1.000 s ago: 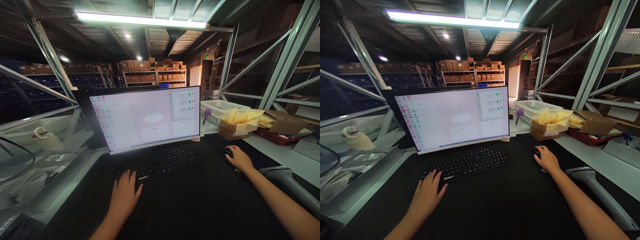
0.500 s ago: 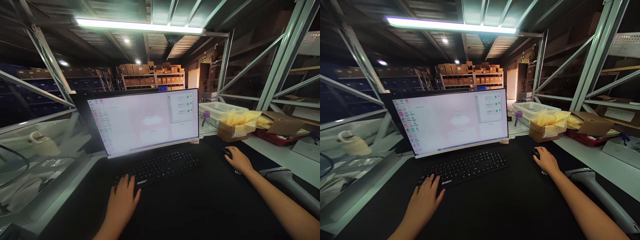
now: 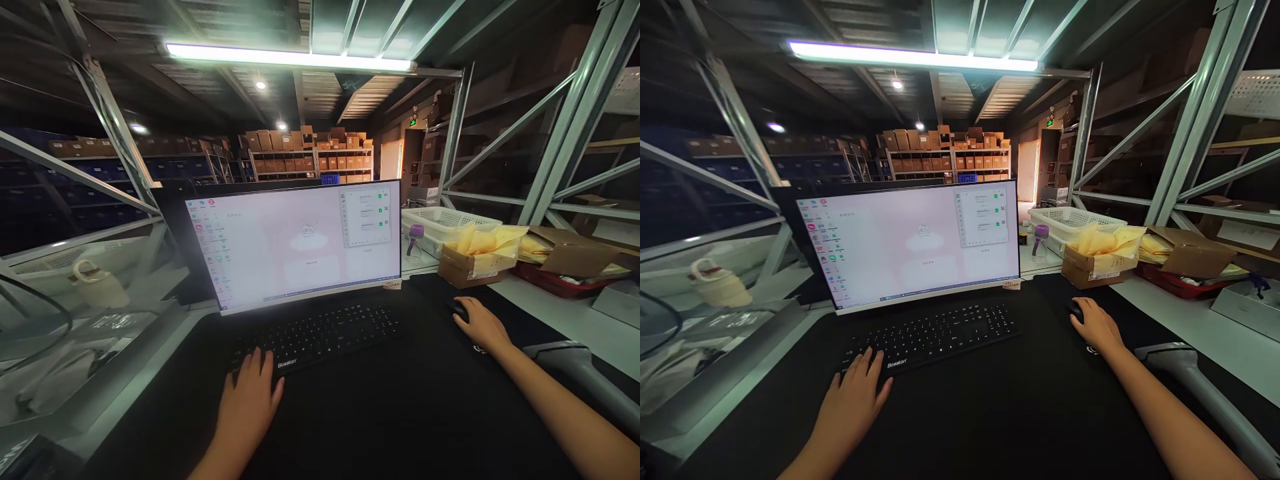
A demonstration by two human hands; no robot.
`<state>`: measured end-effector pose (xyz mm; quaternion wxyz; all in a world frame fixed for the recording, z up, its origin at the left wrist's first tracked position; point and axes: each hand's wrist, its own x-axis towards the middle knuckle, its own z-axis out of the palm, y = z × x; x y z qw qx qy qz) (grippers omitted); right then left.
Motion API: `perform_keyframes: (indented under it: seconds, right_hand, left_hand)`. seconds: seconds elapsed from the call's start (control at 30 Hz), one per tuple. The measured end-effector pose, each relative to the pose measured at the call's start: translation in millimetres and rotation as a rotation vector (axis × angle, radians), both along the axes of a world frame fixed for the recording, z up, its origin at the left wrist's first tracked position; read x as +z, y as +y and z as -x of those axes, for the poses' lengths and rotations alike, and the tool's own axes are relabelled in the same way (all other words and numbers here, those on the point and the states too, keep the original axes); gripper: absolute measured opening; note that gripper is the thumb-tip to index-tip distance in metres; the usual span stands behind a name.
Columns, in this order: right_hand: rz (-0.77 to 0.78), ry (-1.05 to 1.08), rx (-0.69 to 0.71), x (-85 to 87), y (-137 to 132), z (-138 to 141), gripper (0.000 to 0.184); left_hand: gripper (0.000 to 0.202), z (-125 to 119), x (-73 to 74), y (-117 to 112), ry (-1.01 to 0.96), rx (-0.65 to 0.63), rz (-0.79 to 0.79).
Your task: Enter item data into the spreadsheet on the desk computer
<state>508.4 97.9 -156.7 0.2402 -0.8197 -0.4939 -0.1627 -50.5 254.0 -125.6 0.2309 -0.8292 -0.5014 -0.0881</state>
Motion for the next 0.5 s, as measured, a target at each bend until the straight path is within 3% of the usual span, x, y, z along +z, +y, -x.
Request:
perform_keyframes:
  seconds: [0.5]
  right_hand:
    - [0.026, -0.010, 0.023, -0.5, 2.3, -6.0, 0.046]
  left_hand:
    - [0.054, -1.4, 0.1, -1.9, 0.040, 0.039, 0.019]
